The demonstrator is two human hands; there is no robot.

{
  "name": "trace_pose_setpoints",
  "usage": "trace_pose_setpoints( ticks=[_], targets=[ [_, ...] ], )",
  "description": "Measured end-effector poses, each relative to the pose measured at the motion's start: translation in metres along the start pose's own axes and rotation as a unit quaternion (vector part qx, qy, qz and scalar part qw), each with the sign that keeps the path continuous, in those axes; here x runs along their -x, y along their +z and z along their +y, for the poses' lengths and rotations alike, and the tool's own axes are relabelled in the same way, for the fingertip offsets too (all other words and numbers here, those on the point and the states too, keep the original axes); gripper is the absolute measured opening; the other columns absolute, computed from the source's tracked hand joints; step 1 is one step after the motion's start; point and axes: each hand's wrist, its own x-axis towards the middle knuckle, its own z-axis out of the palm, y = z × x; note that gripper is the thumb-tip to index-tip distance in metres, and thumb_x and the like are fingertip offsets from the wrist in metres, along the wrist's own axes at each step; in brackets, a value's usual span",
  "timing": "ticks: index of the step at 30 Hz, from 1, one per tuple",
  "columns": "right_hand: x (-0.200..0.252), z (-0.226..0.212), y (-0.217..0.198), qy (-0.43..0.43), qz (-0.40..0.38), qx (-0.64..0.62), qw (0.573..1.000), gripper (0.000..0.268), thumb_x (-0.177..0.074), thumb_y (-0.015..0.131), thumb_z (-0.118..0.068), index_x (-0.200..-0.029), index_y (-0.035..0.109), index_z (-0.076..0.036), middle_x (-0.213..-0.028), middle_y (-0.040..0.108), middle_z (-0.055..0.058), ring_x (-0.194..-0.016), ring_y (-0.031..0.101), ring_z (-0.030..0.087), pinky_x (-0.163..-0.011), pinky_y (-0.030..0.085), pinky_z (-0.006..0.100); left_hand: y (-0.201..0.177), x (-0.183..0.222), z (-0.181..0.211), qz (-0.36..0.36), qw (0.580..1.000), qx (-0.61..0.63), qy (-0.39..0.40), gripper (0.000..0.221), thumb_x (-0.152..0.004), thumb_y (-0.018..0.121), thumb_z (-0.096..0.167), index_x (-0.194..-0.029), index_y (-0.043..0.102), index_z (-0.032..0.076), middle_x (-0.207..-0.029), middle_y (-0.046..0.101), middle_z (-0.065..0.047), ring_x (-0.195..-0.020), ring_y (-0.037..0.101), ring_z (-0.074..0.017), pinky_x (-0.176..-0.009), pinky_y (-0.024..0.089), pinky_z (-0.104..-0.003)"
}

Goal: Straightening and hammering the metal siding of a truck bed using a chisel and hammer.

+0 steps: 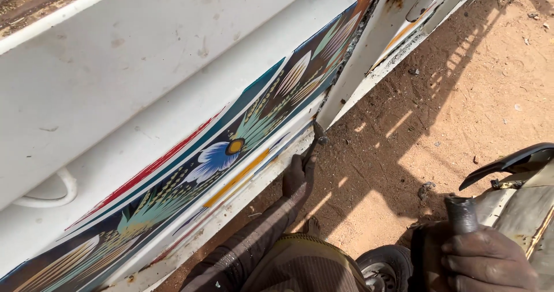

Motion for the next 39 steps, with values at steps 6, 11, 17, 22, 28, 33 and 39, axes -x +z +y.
trace_pose_setpoints(
  ticks=[6,11,17,22,28,33,39],
  targets=[
    [-0.046,0.019,0.186,-0.045,0.09,-0.418,0.903,0.043,-0.076,0.022,-0.032,-0.09,0.054,-0.007,-0.071,0.053,0.004,-0.057,0.045,0.006,-0.049,0.036,0.024,-0.003,0.008,-0.005,-0.033,0.999,-0.015,-0.037,0.044,-0.106,0.048,0.052,-0.096,0.053,0.009,-0.059,0.05,0.001,-0.042,0.046,-0.0126,-0.037,0.043,-0.035],
    [0.018,0.051,0.228,0.501,0.096,-0.272,0.816,0.024,-0.087,0.072,-0.016,-0.076,0.053,-0.005,-0.056,0.048,0.001,-0.043,0.043,0.014,-0.04,0.035,0.034,-0.036,0.023,0.03,-0.113,0.982,0.048,-0.145,0.046,-0.106,0.045,0.054,-0.095,0.053,0.011,-0.057,0.049,-0.003,-0.044,0.049,-0.0166,-0.045,0.041,-0.042],
    [0.066,0.061,0.205,0.513,0.126,-0.278,0.803,0.03,-0.088,0.073,-0.017,-0.072,0.052,-0.004,-0.055,0.049,0.005,-0.041,0.044,0.016,-0.039,0.034,0.035,-0.055,0.015,0.06,-0.082,0.982,0.007,-0.168,0.051,-0.105,0.035,0.057,-0.103,0.06,0.012,-0.058,0.051,-0.003,-0.046,0.051,-0.0184,-0.046,0.045,-0.043],
    [0.073,0.057,0.194,0.518,0.098,-0.209,0.824,0.032,-0.087,0.075,-0.019,-0.069,0.054,-0.003,-0.055,0.052,0.007,-0.042,0.048,0.018,-0.041,0.037,0.037,-0.019,0.009,0.013,-0.025,0.996,-0.001,-0.088,0.058,-0.107,0.034,0.06,-0.104,0.066,0.012,-0.06,0.054,-0.002,-0.047,0.054,-0.0163,-0.047,0.045,-0.039],
    [0.083,0.085,0.186,0.411,0.1,-0.128,0.897,0.04,-0.087,0.079,-0.026,-0.066,0.052,-0.004,-0.053,0.048,0.007,-0.044,0.047,0.017,-0.044,0.038,0.035,0.007,0.006,0.024,-0.009,0.99,0.042,-0.137,0.051,-0.106,0.034,0.055,-0.11,0.063,0.013,-0.061,0.055,-0.001,-0.045,0.051,-0.0182,-0.043,0.044,-0.04],
    [0.042,0.076,0.148,0.138,0.147,-0.001,0.979,0.036,-0.093,0.078,-0.033,-0.088,0.058,-0.003,-0.064,0.051,0.005,-0.058,0.051,0.012,-0.052,0.041,0.031,0.038,0.007,0.009,0.021,0.988,0.104,-0.115,0.041,-0.108,0.04,0.048,-0.108,0.06,0.011,-0.061,0.055,-0.003,-0.047,0.054,-0.0187,-0.043,0.044,-0.039],
    [0.003,0.053,0.132,0.132,0.088,0.057,0.986,0.03,-0.077,0.083,-0.031,-0.075,0.07,-0.004,-0.051,0.057,0.006,-0.043,0.056,0.013,-0.043,0.043,0.034,0.047,0.009,0.002,0.083,0.991,0.105,-0.012,0.04,-0.11,0.043,0.047,-0.106,0.059,0.011,-0.063,0.058,-0.005,-0.05,0.06,-0.0188,-0.046,0.046,-0.039]
  ],
)
